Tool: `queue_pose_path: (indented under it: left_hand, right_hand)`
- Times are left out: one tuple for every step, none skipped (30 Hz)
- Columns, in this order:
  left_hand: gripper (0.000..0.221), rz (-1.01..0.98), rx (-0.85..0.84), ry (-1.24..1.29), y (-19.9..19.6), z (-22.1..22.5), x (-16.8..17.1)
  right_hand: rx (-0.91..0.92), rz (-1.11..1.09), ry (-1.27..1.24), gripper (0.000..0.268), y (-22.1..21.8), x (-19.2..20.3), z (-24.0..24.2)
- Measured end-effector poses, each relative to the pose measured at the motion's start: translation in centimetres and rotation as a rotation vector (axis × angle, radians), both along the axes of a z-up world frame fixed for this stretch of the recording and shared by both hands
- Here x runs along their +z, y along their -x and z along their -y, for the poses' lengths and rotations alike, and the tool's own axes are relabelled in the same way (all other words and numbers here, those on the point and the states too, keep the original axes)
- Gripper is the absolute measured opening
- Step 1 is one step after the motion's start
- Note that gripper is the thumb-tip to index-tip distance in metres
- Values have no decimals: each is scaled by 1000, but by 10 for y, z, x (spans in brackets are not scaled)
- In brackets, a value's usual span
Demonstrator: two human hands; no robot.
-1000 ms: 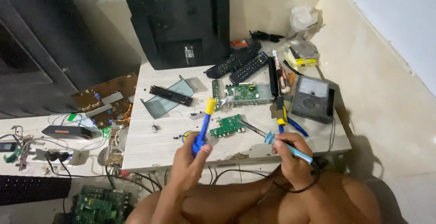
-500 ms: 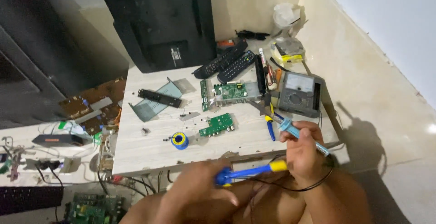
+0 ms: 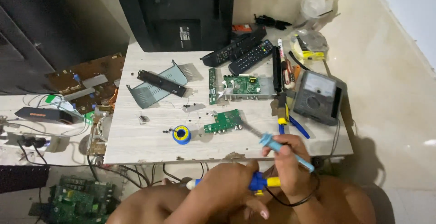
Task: Desoldering electronic components from a circuit board using a soldering iron and a desoldering pump.
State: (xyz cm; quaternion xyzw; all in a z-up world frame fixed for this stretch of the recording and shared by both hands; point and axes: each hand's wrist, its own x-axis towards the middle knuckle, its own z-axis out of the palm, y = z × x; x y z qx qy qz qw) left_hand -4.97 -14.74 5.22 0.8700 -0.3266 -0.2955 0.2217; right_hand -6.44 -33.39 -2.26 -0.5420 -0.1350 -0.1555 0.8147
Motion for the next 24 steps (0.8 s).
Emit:
queue_pose_path:
  left_hand:
    - [86, -5, 3, 2, -11, -10, -1]
    - [86, -90, 33, -15, -23, -20, -3]
    - [90, -176, 62, -32, -34, -31, -5]
    - [90, -181, 62, -32, -40, -43, -11]
    - [81, -98, 223, 129, -46, -56, -18]
    - [72, -5, 379, 293, -56, -67, -24]
    - [72, 0, 376, 294, -65, -73, -33]
    - [51, -102, 550, 760, -67, -78, -44]
    - [32, -205, 711, 1232, -68, -84, -56]
    - [32, -216, 723, 1230, -69, -81, -54]
    - [34, -202, 754, 1409, -70, -78, -52]
    - [40, -178, 773, 1590, -73, -74, -48]
    - [40, -181, 776, 1590, -72, -70, -41]
    - [32, -108, 899, 1497, -76, -65, -32]
    - [44, -35, 1017, 1399, -79, -61, -22]
    - [44, -37, 1016, 1406, -83, -59, -17]
    - [44, 27, 896, 1406, -87, -58, -11]
    - [48, 86, 793, 1398, -86, -59, -7]
    - [48, 81, 807, 1400, -89, -56, -8]
    - [37, 131, 724, 1422, -94, -53, -6]
    - [32, 181, 641, 1441, -99, -50, -4]
    - [32, 189, 636, 1443, -99, -49, -8]
    - [45, 201, 666, 1441, -99, -47, -11]
    - [59, 204, 699, 1440, -97, -43, -15]
  right_hand:
    - [3, -5, 2, 22, -6, -4, 7]
    - [-123, 6, -38, 20, -14, -8, 13]
    - [-248, 16, -78, 18, -21, -12, 20]
    - [-248, 11, -78, 18, -18, -14, 23]
    - [-329, -56, -71, 14, -16, -17, 26]
    - [-412, -114, -64, 12, -18, -18, 30]
    - [-415, -109, -65, 12, -21, -24, 28]
    - [-365, -110, -41, 8, -17, -29, 25]
    - [-315, -113, -17, 8, -13, -35, 23]
    - [-311, -126, -13, 8, -12, -43, 18]
    - [-293, -200, 32, 13, -10, -50, 13]
    - [-278, -264, 73, 17, -9, -56, 9]
    - [-277, -268, 75, 17, -7, -56, 5]
    - [-263, -331, 83, 13, -8, -55, 2]
    - [-249, -393, 90, 12, -8, -54, -2]
    - [-251, -390, 96, 12, -9, -55, -1]
    - [-258, -398, 114, 12, -10, -58, -1]
    - [-256, -416, 135, 12, -7, -61, -3]
    - [-250, -425, 144, 12, -4, -61, -2]
    - [-257, -430, 174, 13, -4, -62, -3]
    - [-265, -434, 204, 14, -5, -62, -3]
    - [-264, -425, 203, 14, -4, -64, -4]
    - [-284, -432, 231, 14, -3, -67, -5]
    - [-307, -445, 263, 14, 1, -68, -4]
